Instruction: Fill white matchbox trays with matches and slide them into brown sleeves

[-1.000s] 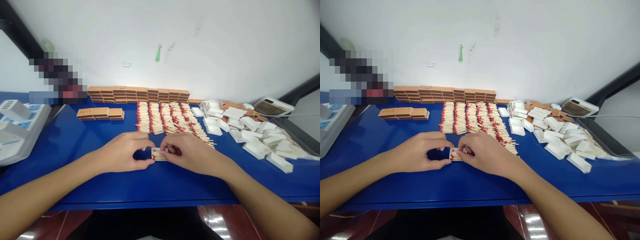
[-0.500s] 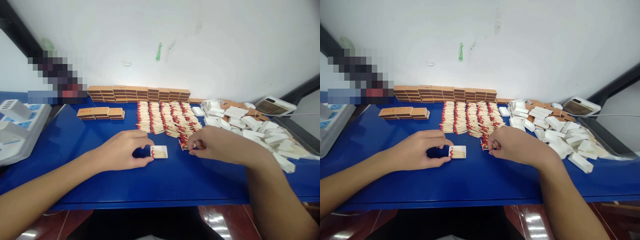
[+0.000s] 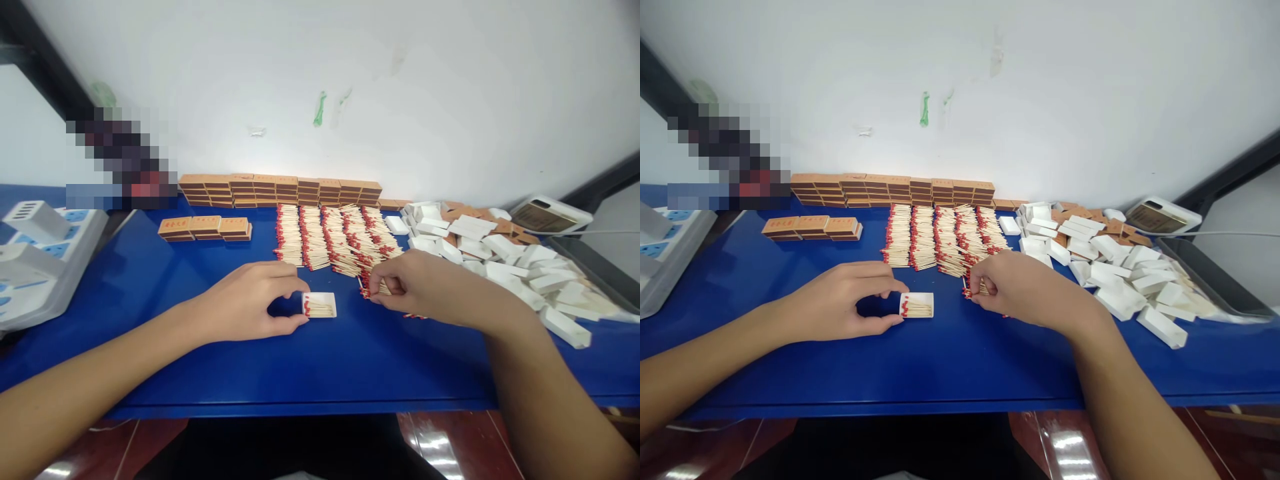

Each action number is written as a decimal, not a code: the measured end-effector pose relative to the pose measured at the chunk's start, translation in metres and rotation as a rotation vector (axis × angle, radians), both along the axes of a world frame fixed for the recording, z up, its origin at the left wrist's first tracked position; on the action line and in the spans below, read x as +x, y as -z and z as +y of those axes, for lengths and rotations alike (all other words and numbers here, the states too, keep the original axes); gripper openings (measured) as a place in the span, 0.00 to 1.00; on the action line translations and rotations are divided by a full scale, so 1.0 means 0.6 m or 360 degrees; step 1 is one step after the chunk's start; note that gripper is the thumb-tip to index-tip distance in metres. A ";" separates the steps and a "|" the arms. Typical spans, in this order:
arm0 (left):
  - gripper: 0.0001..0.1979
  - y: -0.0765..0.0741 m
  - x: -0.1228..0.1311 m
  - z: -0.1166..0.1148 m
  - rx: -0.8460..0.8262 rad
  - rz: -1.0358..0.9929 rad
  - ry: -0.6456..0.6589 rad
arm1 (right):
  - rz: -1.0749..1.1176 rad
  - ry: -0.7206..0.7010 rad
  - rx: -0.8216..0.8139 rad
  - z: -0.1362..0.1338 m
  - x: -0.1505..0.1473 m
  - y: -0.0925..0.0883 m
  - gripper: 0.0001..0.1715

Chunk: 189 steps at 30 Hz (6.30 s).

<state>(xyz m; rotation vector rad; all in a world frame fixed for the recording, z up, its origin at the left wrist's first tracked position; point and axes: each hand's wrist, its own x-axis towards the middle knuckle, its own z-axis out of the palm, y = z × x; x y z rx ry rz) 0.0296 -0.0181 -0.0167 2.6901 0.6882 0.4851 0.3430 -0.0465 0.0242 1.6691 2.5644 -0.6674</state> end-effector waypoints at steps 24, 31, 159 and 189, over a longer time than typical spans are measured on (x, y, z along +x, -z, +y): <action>0.13 0.001 0.001 0.001 -0.0003 -0.0023 0.0002 | 0.0542 -0.0021 0.0388 -0.014 -0.086 0.035 0.09; 0.13 0.001 -0.001 0.000 0.0052 -0.0022 0.0002 | 0.0093 0.0383 0.0419 0.008 -0.033 0.002 0.15; 0.12 0.000 0.003 -0.002 0.0048 -0.0021 -0.0003 | 0.0397 -0.0186 0.0134 -0.020 -0.089 0.036 0.07; 0.13 -0.003 0.000 0.000 0.0084 0.0018 -0.0012 | 0.0179 -0.0081 -0.0105 -0.007 -0.015 0.002 0.05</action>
